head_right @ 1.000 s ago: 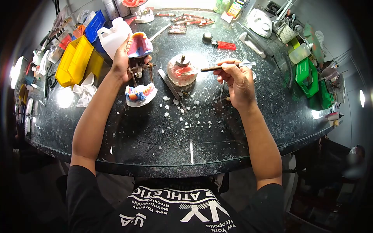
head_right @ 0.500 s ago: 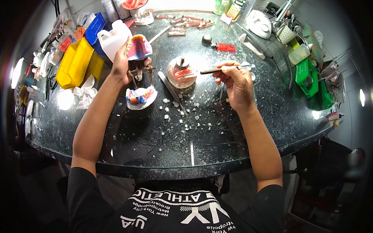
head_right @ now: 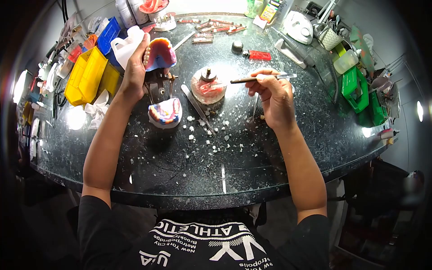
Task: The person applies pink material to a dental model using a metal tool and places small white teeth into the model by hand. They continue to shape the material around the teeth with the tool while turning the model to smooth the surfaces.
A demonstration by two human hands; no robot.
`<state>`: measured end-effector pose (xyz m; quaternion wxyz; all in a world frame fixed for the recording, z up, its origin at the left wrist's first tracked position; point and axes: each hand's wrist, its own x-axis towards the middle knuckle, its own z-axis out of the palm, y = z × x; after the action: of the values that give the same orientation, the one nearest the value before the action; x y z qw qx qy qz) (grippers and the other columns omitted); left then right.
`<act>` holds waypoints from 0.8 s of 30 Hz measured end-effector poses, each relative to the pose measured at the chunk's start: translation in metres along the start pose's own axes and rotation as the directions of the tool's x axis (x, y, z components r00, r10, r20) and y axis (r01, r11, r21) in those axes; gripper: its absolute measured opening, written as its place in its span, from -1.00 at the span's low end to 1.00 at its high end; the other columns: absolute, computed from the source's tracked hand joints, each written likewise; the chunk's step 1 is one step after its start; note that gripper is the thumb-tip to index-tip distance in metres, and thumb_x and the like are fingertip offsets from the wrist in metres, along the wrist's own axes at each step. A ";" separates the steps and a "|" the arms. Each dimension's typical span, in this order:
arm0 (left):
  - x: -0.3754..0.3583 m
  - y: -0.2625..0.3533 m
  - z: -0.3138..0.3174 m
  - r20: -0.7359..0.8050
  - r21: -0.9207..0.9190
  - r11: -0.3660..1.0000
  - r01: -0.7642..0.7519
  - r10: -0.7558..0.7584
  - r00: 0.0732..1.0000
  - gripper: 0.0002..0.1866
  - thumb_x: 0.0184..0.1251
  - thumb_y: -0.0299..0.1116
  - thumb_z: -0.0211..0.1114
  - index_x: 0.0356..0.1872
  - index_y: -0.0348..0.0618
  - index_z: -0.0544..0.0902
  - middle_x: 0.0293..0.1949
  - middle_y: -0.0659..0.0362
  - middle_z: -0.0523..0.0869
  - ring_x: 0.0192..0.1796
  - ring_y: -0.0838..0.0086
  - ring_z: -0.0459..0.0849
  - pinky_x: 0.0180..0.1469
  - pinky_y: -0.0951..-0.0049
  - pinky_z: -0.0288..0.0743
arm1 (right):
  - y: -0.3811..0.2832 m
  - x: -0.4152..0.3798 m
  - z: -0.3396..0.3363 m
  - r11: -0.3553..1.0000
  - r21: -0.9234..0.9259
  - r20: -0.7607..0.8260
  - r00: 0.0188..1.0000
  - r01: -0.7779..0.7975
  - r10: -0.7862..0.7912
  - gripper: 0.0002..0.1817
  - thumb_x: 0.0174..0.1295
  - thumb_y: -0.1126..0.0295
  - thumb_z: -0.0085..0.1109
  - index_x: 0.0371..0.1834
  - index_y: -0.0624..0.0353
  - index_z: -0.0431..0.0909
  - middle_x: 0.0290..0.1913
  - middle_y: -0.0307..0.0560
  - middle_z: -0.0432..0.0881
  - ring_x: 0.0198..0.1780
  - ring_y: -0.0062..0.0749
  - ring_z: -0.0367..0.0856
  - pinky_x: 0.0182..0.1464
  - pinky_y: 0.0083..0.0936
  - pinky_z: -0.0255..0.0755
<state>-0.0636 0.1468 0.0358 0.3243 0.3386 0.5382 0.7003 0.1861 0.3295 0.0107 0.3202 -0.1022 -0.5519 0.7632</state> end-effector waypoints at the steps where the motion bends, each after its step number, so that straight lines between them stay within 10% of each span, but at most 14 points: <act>1: 0.000 0.003 0.005 -0.034 0.056 0.998 -0.040 0.042 0.999 -0.46 0.50 0.16 -0.19 -0.33 -0.11 0.52 -0.48 0.26 0.53 -0.45 0.58 0.48 -0.31 0.52 0.51 | -0.004 0.000 0.003 0.999 -0.018 -0.020 0.999 0.035 -0.035 -0.81 0.22 0.45 0.08 -0.20 0.36 0.55 -0.35 0.05 0.67 -0.38 -0.45 0.61 -0.23 -0.58 0.49; 5: -0.004 0.022 0.010 -0.051 0.385 0.920 -0.077 0.105 0.993 -0.40 0.48 0.20 -0.13 -0.57 -0.11 0.42 -0.60 0.35 0.29 -0.47 0.65 0.26 -0.31 0.61 0.34 | -0.022 -0.002 0.027 0.966 -0.204 -0.084 0.980 0.160 -0.181 -0.83 0.26 0.45 0.09 -0.18 0.32 0.56 -0.35 0.01 0.68 -0.39 -0.51 0.59 -0.24 -0.61 0.46; 24: -0.011 0.038 0.017 0.014 0.646 0.758 -0.088 0.104 0.994 -0.33 0.32 0.32 0.06 -0.59 -0.17 0.58 -0.48 0.23 0.61 -0.33 0.66 0.56 -0.17 0.65 0.37 | -0.033 -0.010 0.048 0.824 -0.485 -0.029 0.936 0.293 -0.350 -0.87 0.24 0.53 0.11 -0.20 0.34 0.59 -0.33 -0.03 0.68 -0.35 -0.55 0.61 -0.27 -0.63 0.49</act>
<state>-0.0469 0.1388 0.0743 0.1456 0.4487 0.7318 0.4919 0.1817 0.2925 0.0561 0.4413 -0.1269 -0.7107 0.5330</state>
